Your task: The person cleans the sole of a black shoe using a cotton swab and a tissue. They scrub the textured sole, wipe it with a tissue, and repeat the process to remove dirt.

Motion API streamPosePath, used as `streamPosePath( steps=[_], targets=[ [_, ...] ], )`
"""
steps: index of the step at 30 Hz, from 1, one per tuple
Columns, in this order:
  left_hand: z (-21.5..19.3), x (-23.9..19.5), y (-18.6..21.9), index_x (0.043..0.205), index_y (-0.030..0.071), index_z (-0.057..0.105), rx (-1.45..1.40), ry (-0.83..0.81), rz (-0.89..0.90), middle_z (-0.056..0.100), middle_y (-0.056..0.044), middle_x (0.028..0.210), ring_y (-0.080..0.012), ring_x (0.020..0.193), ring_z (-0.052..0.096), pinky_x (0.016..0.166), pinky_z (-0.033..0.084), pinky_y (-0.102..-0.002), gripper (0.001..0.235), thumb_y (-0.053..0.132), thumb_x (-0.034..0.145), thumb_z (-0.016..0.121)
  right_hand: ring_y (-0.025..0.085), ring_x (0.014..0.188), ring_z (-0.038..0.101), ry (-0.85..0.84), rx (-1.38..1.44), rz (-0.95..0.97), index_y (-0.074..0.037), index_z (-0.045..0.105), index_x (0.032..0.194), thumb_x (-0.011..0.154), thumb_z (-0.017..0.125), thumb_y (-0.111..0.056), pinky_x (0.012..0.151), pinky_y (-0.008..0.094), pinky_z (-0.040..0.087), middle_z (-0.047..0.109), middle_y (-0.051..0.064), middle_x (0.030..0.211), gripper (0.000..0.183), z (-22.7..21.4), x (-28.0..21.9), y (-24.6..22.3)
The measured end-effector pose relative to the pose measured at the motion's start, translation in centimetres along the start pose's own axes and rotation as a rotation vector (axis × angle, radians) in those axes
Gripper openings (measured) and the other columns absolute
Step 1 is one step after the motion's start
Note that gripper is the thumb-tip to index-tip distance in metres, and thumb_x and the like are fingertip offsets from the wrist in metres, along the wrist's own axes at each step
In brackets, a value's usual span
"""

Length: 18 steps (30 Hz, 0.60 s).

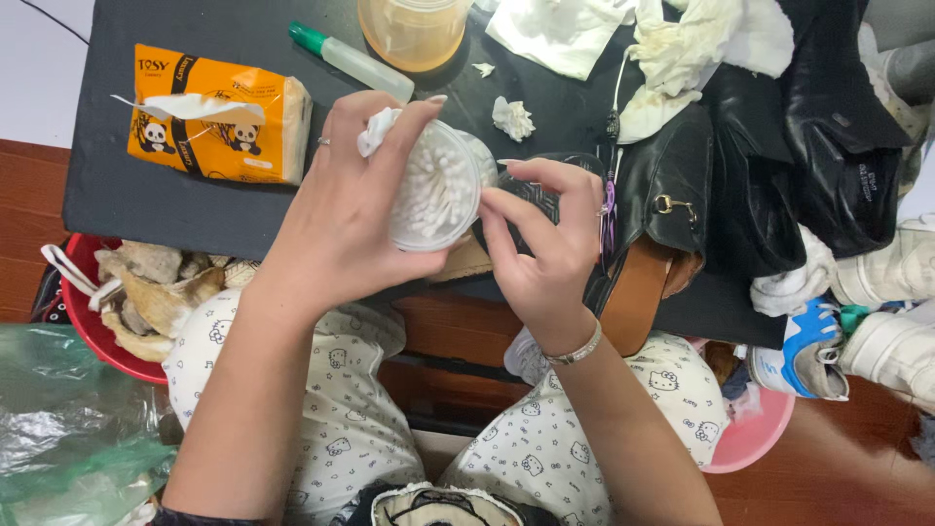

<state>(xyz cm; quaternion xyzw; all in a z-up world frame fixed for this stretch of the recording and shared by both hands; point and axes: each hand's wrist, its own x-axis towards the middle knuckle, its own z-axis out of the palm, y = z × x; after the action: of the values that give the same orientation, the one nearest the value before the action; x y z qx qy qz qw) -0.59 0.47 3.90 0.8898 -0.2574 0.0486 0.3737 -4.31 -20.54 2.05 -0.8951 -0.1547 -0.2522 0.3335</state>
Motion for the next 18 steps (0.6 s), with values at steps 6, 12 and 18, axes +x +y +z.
streamPosePath(
  steps=[6, 12, 18],
  targets=[
    [0.2, 0.0, -0.1, 0.153, 0.011, 0.04, 0.011, 0.041, 0.083, 0.038, -0.019, 0.14, -0.0443, 0.128, 0.052, 0.104, 0.048, -0.049, 0.104, 0.026, 0.064, 0.093, 0.027, 0.111, 0.059, -0.007, 0.126, 0.047, -0.006, 0.072, 0.104, 0.082, 0.086, 0.001, 0.093, 0.036, 0.049, 0.061, 0.01, 0.123, 0.027, 0.7, 0.2, 0.3],
    [0.3, 0.2, -0.2, 0.152, 0.011, 0.04, -0.034, 0.041, 0.049, 0.039, -0.021, 0.14, -0.0429, 0.125, 0.054, 0.102, 0.049, -0.048, 0.103, 0.031, 0.067, 0.094, 0.024, 0.113, 0.06, 0.066, 0.199, 0.041, -0.003, 0.068, 0.106, 0.093, 0.082, 0.002, 0.093, 0.032, 0.053, 0.059, 0.012, 0.124, 0.019, 0.1, -0.5, 0.8],
    [0.8, 0.0, -1.0, 0.152, 0.01, 0.038, 0.09, 0.057, -0.036, 0.04, -0.022, 0.139, -0.045, 0.125, 0.052, 0.1, 0.049, -0.05, 0.107, 0.033, 0.065, 0.094, 0.022, 0.11, 0.069, 0.321, 0.739, 0.255, -0.005, 0.052, 0.121, 0.112, 0.061, -0.01, 0.101, 0.033, 0.058, 0.065, 0.018, 0.129, 0.014, 0.0, -1.6, 2.5]
  ],
)
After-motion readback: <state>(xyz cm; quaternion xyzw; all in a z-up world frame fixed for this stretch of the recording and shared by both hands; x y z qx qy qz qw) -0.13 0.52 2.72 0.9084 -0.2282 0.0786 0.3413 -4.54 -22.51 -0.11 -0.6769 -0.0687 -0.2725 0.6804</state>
